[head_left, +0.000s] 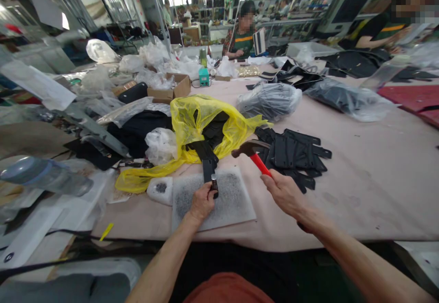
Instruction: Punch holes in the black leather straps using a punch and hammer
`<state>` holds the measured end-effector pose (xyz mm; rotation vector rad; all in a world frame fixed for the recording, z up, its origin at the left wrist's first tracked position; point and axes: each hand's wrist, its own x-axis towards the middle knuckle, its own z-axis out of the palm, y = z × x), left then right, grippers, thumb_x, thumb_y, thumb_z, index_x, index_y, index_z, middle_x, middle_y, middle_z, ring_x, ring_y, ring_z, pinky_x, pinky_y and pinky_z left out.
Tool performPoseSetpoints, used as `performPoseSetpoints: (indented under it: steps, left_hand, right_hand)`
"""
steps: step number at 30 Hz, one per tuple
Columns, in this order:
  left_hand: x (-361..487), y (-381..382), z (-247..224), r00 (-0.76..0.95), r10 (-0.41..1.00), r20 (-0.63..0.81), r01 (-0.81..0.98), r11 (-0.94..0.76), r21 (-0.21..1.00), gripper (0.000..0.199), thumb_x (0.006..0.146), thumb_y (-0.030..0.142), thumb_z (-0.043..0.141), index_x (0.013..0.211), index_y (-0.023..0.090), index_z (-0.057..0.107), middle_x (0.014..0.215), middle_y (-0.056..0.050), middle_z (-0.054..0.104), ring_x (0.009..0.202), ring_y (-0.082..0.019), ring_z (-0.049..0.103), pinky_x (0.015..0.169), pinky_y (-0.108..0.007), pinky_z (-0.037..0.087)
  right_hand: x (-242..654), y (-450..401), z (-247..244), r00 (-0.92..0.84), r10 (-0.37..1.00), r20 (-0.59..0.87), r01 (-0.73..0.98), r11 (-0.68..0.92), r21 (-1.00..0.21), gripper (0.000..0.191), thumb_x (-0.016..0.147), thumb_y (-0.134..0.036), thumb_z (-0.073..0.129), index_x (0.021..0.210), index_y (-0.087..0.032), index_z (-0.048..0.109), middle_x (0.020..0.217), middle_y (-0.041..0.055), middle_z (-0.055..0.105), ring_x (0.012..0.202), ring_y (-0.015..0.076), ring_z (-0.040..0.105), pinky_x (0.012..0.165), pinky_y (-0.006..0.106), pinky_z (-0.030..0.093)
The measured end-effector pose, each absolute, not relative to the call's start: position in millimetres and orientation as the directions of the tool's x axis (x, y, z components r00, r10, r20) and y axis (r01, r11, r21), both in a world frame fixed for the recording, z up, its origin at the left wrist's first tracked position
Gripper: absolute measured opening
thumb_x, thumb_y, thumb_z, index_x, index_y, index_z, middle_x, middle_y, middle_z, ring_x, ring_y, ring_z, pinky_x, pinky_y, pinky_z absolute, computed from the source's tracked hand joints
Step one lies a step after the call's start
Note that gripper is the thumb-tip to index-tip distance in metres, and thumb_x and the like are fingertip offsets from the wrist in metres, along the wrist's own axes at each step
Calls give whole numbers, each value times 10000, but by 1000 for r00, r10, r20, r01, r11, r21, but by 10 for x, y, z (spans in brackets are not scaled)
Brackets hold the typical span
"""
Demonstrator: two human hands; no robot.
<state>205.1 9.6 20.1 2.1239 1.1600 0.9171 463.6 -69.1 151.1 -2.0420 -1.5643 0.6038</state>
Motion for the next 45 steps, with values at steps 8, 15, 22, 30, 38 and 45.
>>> performPoseSetpoints:
  steps: [8,15,22,30,38,45]
  left_hand:
    - [2050,106,223,388,883,263,506,-443,741,178,846,148,515,982,186,622,901,-60,715,856,-207,682,783,-308,524]
    - [2063,105,249,389,888,246,508,-429,747,195,865,170,491,994,187,636,952,-72,716,886,-203,679,825,-317,520]
    - [2051,161,363,163,979,119,435,-180,883,180,876,268,513,951,193,658,906,-51,729,837,-189,686,778,-304,537]
    - [1813,241,411,138,985,104,492,-160,856,169,847,246,523,929,204,664,894,-31,732,835,-185,685,794,-296,525]
    - [1790,245,360,186,974,130,454,-202,868,160,858,228,512,939,204,647,901,-33,722,844,-183,680,787,-298,529]
    - [1756,248,294,196,971,137,449,-213,868,186,860,208,513,975,195,660,917,-42,722,863,-188,675,796,-300,522]
  right_hand:
    - [4596,-511,612,446,873,-198,707,-479,-520,239,900,-322,445,972,-138,579,889,131,619,806,232,596,718,331,423]
    - [3842,-429,677,-59,984,167,880,130,-457,412,846,-260,568,1254,-207,537,1308,92,527,1160,267,449,971,409,339]
    - [3541,-401,506,-11,983,185,833,111,-542,392,795,-239,624,1186,-235,602,1293,75,547,1204,282,403,1047,482,248]
    - [3577,-360,526,19,986,167,815,82,-574,403,757,-212,649,1156,-213,597,1257,75,561,1163,268,421,1014,444,278]
    - [3510,-254,668,2,996,88,875,41,-482,199,765,-236,662,964,-219,660,1052,73,587,1025,253,451,912,408,291]
    - [3401,-317,589,55,997,46,881,-27,-472,102,787,-209,633,888,-213,649,985,60,581,982,240,437,857,382,285]
